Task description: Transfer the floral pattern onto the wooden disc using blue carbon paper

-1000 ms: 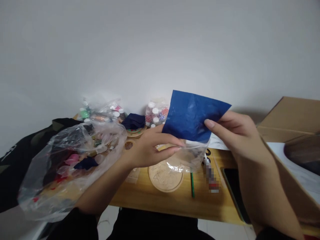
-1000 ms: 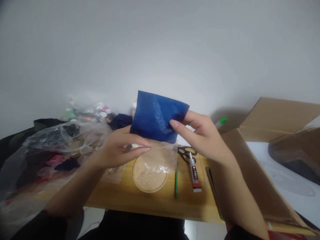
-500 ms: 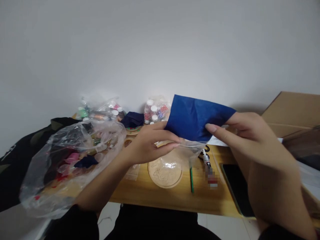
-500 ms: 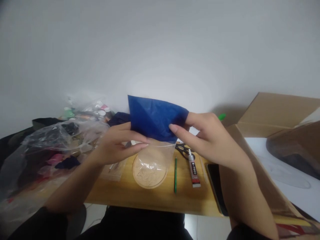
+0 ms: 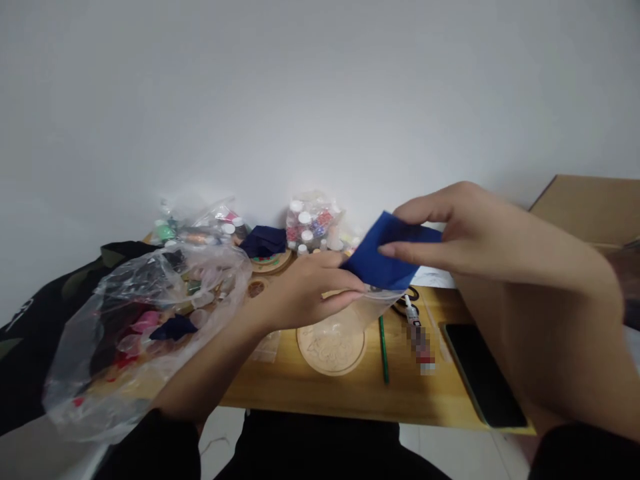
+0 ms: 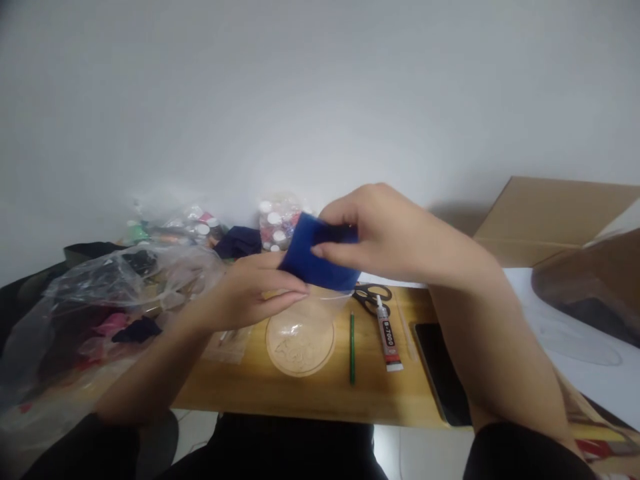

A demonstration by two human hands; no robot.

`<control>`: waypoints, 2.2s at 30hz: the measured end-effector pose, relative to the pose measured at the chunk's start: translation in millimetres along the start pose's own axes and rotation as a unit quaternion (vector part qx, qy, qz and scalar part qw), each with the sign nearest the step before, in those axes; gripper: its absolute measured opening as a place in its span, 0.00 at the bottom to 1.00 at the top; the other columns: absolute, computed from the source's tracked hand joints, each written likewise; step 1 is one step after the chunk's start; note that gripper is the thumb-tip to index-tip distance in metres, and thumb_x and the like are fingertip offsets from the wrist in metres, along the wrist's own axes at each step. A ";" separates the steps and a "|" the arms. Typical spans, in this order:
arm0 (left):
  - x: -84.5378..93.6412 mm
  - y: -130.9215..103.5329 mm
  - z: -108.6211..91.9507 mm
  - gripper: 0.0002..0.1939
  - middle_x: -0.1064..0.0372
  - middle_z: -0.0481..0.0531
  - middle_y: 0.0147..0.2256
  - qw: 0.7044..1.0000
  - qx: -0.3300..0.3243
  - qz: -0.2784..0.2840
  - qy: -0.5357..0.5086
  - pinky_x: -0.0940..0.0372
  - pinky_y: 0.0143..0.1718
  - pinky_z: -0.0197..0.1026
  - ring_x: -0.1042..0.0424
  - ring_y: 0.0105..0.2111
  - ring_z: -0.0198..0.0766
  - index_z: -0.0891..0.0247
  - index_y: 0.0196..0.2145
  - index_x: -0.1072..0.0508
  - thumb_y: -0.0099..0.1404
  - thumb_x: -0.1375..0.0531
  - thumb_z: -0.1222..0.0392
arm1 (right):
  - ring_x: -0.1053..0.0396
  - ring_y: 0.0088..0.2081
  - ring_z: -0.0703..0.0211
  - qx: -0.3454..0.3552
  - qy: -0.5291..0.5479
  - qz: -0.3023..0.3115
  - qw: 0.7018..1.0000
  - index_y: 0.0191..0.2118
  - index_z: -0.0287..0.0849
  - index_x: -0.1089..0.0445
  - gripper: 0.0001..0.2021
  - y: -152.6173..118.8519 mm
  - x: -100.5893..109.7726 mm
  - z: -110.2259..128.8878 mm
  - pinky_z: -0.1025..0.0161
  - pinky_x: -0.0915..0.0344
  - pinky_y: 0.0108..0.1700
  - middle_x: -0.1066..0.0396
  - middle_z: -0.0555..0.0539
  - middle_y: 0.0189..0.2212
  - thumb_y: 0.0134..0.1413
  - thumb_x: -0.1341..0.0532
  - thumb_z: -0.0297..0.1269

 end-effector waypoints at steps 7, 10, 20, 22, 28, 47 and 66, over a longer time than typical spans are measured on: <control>-1.1 -0.1 5.9 0.05 0.26 0.53 0.39 0.994 0.027 0.025 -0.100 0.33 0.41 0.35 0.28 0.40 0.33 0.63 0.35 0.25 0.63 0.42 0.65 | 0.27 0.36 0.58 -0.080 0.323 -0.234 0.914 0.34 0.48 0.24 0.07 -7.2 -29.1 -14.0 0.58 0.29 0.40 0.25 0.51 0.30 0.47 0.33 0.42; -2.6 -1.7 8.5 0.05 0.26 0.51 0.37 0.995 0.048 0.019 -0.089 0.33 0.39 0.36 0.27 0.37 0.33 0.62 0.35 0.24 0.63 0.41 0.65 | 0.27 0.36 0.59 -0.100 0.377 -0.291 0.874 0.33 0.48 0.24 0.07 -9.7 -37.1 -18.0 0.58 0.28 0.41 0.24 0.52 0.32 0.46 0.33 0.42; -3.1 -4.1 8.5 0.06 0.28 0.50 0.37 0.994 0.063 0.005 -0.093 0.34 0.37 0.33 0.29 0.36 0.32 0.60 0.35 0.23 0.63 0.40 0.64 | 0.28 0.30 0.62 -0.108 0.330 -0.314 0.884 0.30 0.47 0.24 0.07 -10.4 -43.4 -23.6 0.61 0.29 0.35 0.25 0.53 0.28 0.44 0.32 0.42; -2.4 -4.3 8.1 0.06 0.29 0.51 0.38 0.994 0.059 0.004 -0.089 0.34 0.38 0.34 0.29 0.37 0.32 0.61 0.35 0.23 0.63 0.41 0.64 | 0.28 0.29 0.62 -0.106 0.309 -0.324 0.888 0.29 0.47 0.24 0.06 -10.9 -43.8 -24.7 0.61 0.29 0.34 0.25 0.53 0.27 0.45 0.32 0.42; -4.9 -4.6 8.4 0.06 0.26 0.50 0.35 0.992 0.073 -0.018 -0.099 0.34 0.34 0.35 0.28 0.34 0.33 0.60 0.36 0.23 0.62 0.39 0.64 | 0.27 0.33 0.57 -0.123 0.305 -0.284 0.901 0.30 0.48 0.24 0.06 -9.1 -47.6 -14.6 0.56 0.27 0.38 0.24 0.51 0.30 0.45 0.33 0.42; -0.7 -1.6 5.0 0.03 0.24 0.46 0.27 0.980 0.080 -0.127 -0.128 0.36 0.26 0.33 0.31 0.25 0.30 0.60 0.31 0.23 0.59 0.37 0.65 | 0.27 0.41 0.53 -0.137 0.377 -0.254 0.880 0.34 0.48 0.25 0.09 -4.1 -59.5 -8.9 0.54 0.29 0.42 0.24 0.50 0.35 0.47 0.34 0.45; 3.3 -4.0 -4.6 0.04 0.23 0.43 0.27 0.970 0.122 -0.210 0.017 0.33 0.28 0.33 0.28 0.24 0.30 0.59 0.29 0.23 0.59 0.38 0.65 | 0.31 0.31 0.62 -0.133 0.146 -0.164 0.966 0.32 0.44 0.25 0.09 -51.7 -54.9 -35.6 0.63 0.34 0.33 0.26 0.48 0.31 0.48 0.34 0.43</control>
Point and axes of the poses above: each hand's wrist, its own y-axis towards the middle knuckle, its own x-axis out of the back of the hand, z = x × y, the point moved 2 cm from there along y, towards the middle knuckle
